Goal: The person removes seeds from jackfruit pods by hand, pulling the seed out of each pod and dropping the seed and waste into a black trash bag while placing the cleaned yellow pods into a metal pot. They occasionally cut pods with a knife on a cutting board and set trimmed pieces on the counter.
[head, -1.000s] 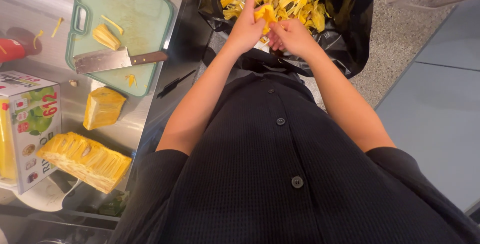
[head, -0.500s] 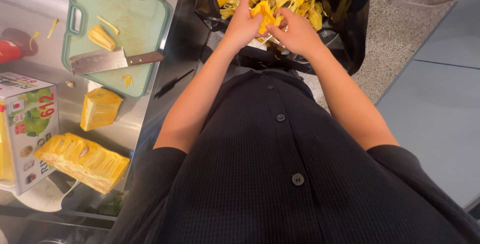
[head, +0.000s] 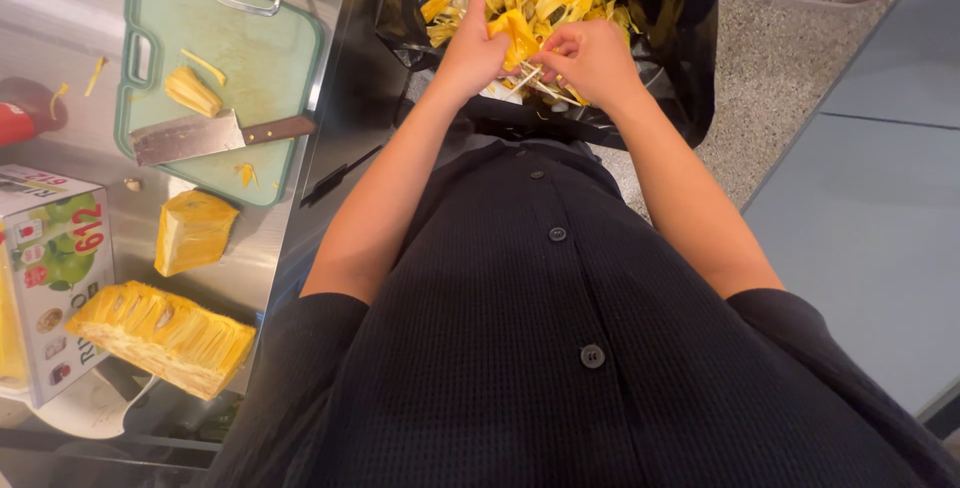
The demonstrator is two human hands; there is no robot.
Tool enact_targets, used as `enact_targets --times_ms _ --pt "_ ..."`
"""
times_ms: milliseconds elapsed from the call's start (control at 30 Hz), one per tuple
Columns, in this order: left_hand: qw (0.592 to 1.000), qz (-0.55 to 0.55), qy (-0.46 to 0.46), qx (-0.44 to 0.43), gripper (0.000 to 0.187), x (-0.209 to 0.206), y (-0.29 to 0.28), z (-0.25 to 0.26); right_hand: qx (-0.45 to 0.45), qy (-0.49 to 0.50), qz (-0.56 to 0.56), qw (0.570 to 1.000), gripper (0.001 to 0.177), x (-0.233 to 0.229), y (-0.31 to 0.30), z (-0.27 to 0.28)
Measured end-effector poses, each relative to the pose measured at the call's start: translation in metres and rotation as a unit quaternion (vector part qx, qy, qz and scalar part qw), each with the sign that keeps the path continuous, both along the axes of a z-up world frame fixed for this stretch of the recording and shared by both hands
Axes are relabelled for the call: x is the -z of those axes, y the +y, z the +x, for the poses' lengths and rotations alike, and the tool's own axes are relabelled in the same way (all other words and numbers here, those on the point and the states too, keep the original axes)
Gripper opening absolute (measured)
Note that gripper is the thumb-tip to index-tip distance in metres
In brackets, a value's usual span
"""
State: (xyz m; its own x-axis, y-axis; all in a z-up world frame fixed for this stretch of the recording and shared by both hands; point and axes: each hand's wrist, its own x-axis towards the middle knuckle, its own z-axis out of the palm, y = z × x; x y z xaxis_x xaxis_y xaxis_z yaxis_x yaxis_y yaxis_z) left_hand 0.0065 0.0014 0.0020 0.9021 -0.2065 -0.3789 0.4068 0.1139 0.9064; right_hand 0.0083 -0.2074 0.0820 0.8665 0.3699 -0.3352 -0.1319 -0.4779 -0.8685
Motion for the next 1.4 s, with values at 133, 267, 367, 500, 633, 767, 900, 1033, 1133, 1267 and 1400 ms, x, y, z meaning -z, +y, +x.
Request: enact_targets --times_ms 133,267,367,500,633,767,900,1033,1133,1267,1400 --pt "1.0 -0.017 0.016 0.015 0.07 -0.005 0.003 0.001 0.011 -0.022 0.038 0.999 0.011 0.012 -0.025 0.008" --pt "0.997 -0.005 0.044 0.061 0.072 -0.014 0.004 -0.003 0.043 -0.06 0.032 0.997 0.013 0.019 -0.043 0.015" --pt "0.997 0.017 0.043 0.069 0.071 -0.017 0.006 0.0 0.065 -0.098 0.001 0.993 0.012 0.031 -0.057 0.023" --pt "0.994 0.053 0.08 0.043 0.067 -0.03 0.02 0.004 0.073 -0.146 -0.037 0.986 0.013 0.02 -0.058 0.026" --pt "0.993 0.046 0.104 0.025 0.064 -0.03 0.023 0.004 -0.001 -0.269 -0.106 0.957 0.03 0.022 -0.054 0.028" --pt "0.994 -0.008 0.111 0.007 0.063 -0.013 0.018 0.005 -0.021 -0.25 -0.175 0.952 0.059 0.0 -0.035 0.026" --pt "0.992 -0.019 0.122 0.011 0.061 -0.021 0.007 0.003 -0.011 -0.121 -0.122 0.985 0.06 -0.021 -0.016 0.017" --pt "0.989 -0.03 0.136 0.04 0.062 -0.023 0.003 0.006 -0.062 -0.066 -0.048 0.995 0.036 0.005 -0.01 0.011" --pt "0.989 -0.055 0.122 0.063 0.064 -0.029 0.003 0.007 -0.108 -0.066 -0.018 0.992 0.023 0.007 -0.007 0.006" --pt "0.99 -0.02 0.095 0.107 0.065 -0.042 0.015 0.009 -0.079 -0.031 0.014 0.996 0.019 0.003 -0.007 0.009" --pt "0.985 -0.012 0.067 0.157 0.061 -0.043 0.029 0.006 -0.084 -0.046 0.04 0.995 0.017 -0.003 -0.009 0.014"
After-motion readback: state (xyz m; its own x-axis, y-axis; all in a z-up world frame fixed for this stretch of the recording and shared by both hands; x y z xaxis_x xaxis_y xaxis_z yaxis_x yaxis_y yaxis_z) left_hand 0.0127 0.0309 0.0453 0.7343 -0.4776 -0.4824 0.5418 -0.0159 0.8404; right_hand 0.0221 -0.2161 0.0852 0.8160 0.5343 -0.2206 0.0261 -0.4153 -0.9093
